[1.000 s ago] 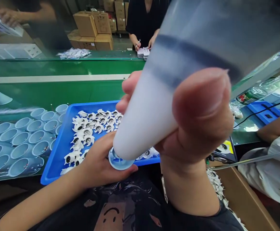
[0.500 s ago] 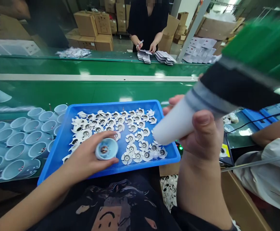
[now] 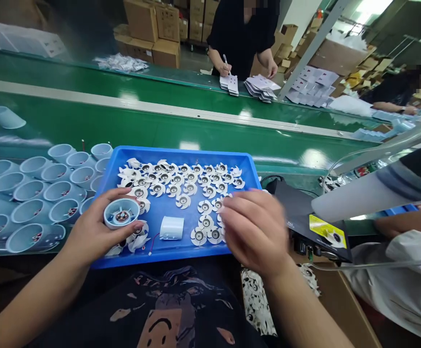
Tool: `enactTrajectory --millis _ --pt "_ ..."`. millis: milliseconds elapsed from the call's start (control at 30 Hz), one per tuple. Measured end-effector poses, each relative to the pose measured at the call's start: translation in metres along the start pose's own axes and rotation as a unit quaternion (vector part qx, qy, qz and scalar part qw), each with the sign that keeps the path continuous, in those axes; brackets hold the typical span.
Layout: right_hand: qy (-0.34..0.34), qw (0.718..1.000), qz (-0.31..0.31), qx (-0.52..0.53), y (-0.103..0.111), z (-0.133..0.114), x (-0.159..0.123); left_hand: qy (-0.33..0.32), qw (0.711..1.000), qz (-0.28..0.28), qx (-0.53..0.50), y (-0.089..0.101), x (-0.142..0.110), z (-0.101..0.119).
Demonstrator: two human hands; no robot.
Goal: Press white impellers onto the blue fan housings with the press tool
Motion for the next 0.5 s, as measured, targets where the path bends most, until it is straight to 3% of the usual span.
enactTrajectory --millis 67,133,233,333,500 --pt "0.046 0.983 -0.115 -0.133 -0.054 -0.006 0.016 0.007 0.999 0.024 -0.024 0.003 -0.001 -0.005" --pt "0.055 0.958 -0.204 -0.194 -0.102 0.0 0.032 0.016 0.997 0.047 -0.055 0.004 -0.003 -0.012" --pt "0.056 0.922 -0.292 -0.249 -0.15 0.012 0.05 0.033 0.992 0.072 -0.094 0.006 -0.007 -0.022" --pt "0.046 0.901 -0.319 -0.291 -0.164 0.016 0.057 0.05 0.99 0.075 -0.112 0.007 -0.009 -0.025" --pt "-0.01 0.896 -0.32 -0.309 -0.154 0.018 0.056 0.037 0.981 0.033 -0.185 0.005 -0.005 -0.015"
Point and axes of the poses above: each hand's wrist, its own x-axis towards the middle knuckle, its own y-axis out of the back of the hand, z = x × y, the point moved 6 cm from there along x, towards the middle knuckle, and after that the axes turned 9 degrees about -y, right-handed, at the moved point
